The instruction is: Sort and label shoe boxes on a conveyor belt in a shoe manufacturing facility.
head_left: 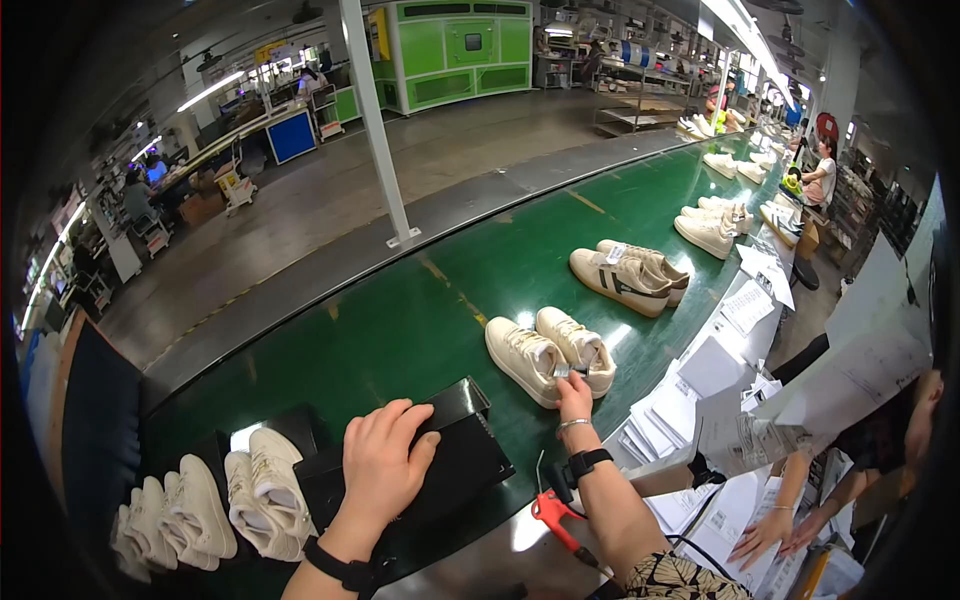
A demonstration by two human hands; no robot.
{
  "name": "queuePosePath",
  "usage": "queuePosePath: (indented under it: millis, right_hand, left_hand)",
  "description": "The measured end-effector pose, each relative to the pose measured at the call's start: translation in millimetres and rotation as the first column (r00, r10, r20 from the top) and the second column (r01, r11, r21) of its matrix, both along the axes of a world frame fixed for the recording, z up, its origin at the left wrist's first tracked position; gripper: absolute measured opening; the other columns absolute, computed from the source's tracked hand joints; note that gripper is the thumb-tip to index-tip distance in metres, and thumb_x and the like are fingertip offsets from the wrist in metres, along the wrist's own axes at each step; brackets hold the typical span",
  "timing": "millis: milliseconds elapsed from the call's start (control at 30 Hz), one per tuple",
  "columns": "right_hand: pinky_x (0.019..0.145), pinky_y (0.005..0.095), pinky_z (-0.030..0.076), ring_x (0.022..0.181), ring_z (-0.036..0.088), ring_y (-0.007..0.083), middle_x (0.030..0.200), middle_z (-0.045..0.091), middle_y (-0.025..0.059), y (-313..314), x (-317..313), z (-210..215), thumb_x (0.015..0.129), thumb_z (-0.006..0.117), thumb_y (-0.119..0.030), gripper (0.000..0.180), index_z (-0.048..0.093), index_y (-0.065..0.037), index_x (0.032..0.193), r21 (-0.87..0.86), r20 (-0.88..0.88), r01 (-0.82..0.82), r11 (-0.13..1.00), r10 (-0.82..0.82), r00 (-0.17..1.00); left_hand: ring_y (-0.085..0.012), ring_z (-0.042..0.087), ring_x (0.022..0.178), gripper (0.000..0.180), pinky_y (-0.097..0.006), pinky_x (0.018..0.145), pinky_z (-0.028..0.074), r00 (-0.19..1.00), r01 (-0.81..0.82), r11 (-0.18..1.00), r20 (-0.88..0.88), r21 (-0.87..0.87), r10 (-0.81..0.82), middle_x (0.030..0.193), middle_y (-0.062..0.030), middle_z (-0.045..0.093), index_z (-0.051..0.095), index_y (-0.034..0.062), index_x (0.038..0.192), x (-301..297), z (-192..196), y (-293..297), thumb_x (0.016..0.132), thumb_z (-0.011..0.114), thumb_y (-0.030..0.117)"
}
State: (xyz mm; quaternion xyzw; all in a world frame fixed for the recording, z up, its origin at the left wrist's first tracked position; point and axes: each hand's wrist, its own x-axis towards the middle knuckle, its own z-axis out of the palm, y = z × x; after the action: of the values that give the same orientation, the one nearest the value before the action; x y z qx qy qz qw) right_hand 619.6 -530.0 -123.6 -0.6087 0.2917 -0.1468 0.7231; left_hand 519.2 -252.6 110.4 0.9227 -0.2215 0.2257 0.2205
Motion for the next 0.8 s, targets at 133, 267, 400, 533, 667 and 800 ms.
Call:
queuePosePath:
  millis: [133, 267, 400, 533, 667, 800]
  right_hand:
    - [0.057, 0.0198, 0.04, 0.075, 0.052, 0.0057, 0.104, 0.06, -0.0018, -4.8, -3.7, 13.8, 0.083, 0.058, -0.02, 0.042, 0.054, -0.007, 0.123, -0.015, 0.067, 0.002, 1.0, -0.001, 0.998]
    - [0.071, 0.0208, 0.043, 0.087, 0.055, 0.0089, 0.112, 0.054, 0.0008, 25.5, -27.0, 82.6, 0.084, 0.059, -0.017, 0.046, 0.05, -0.004, 0.127, 0.161, 0.167, -0.176, 0.971, 0.149, 0.975]
    - [0.076, 0.0235, 0.044, 0.09, 0.055, 0.0109, 0.11, 0.054, 0.0016, 41.7, -76.4, 155.6, 0.09, 0.051, -0.013, 0.054, 0.031, -0.006, 0.139, 0.071, 0.469, -0.427, 0.901, 0.348, 0.812]
    - [0.086, 0.029, 0.043, 0.096, 0.056, 0.0166, 0.108, 0.055, 0.0093, 58.1, -125.7, 190.8, 0.088, 0.051, -0.008, 0.063, 0.019, -0.004, 0.142, -0.186, 0.611, -0.535, 0.824, 0.523, 0.594]
    - [0.09, 0.0311, 0.041, 0.098, 0.056, 0.0181, 0.105, 0.057, 0.012, 62.8, -154.5, 195.0, 0.086, 0.054, -0.008, 0.069, 0.016, -0.003, 0.143, -0.278, 0.632, -0.62, 0.734, 0.626, 0.457]
    - [0.091, 0.0312, 0.041, 0.098, 0.056, 0.018, 0.101, 0.059, 0.0123, 61.8, -167.1, 189.6, 0.085, 0.056, -0.008, 0.07, 0.016, -0.001, 0.142, -0.342, 0.561, -0.618, 0.708, 0.681, 0.471]
  left_hand:
    - [-0.0273, 0.054, 0.094, 0.028, -0.037, 0.083, 0.039, 0.999, 0.003, 1.0, 0.037, 0.011, -0.004, 0.104, -0.008, 0.058, 0.059, 0.0094, 0.104, -5.5, -1.7, -8.6, 0.079, 0.064, 0.021]
    - [-0.0254, 0.055, 0.094, 0.026, -0.037, 0.082, 0.039, 0.996, -0.066, 0.994, 0.065, 0.087, 0.06, 0.102, -0.0058, 0.058, 0.059, 0.0116, 0.104, -10.5, -5.8, -4.9, 0.08, 0.063, 0.021]
    - [-0.0244, 0.055, 0.094, 0.026, -0.038, 0.082, 0.039, 0.998, -0.05, 0.995, 0.04, 0.085, 0.047, 0.102, -0.0059, 0.059, 0.059, 0.0126, 0.105, -8.2, -5.4, -11.9, 0.081, 0.061, 0.022]
    - [-0.0247, 0.055, 0.097, 0.027, -0.038, 0.085, 0.038, 0.978, -0.201, 0.978, -0.041, 0.045, 0.203, 0.106, -0.0068, 0.059, 0.06, 0.0117, 0.105, -22.8, -6.5, -14.0, 0.082, 0.059, 0.025]
    - [-0.026, 0.051, 0.111, 0.034, -0.04, 0.097, 0.03, 0.985, -0.141, 0.98, -0.116, -0.143, 0.125, 0.119, -0.0105, 0.056, 0.063, 0.0095, 0.105, -37.2, -2.6, -15.9, 0.087, 0.051, 0.036]
    - [-0.0244, 0.04, 0.123, 0.029, -0.05, 0.105, 0.012, 0.956, -0.085, 0.926, -0.294, -0.367, -0.028, 0.122, -0.0092, 0.054, 0.066, 0.0112, 0.099, -51.5, 3.1, -13.3, 0.086, 0.054, 0.034]
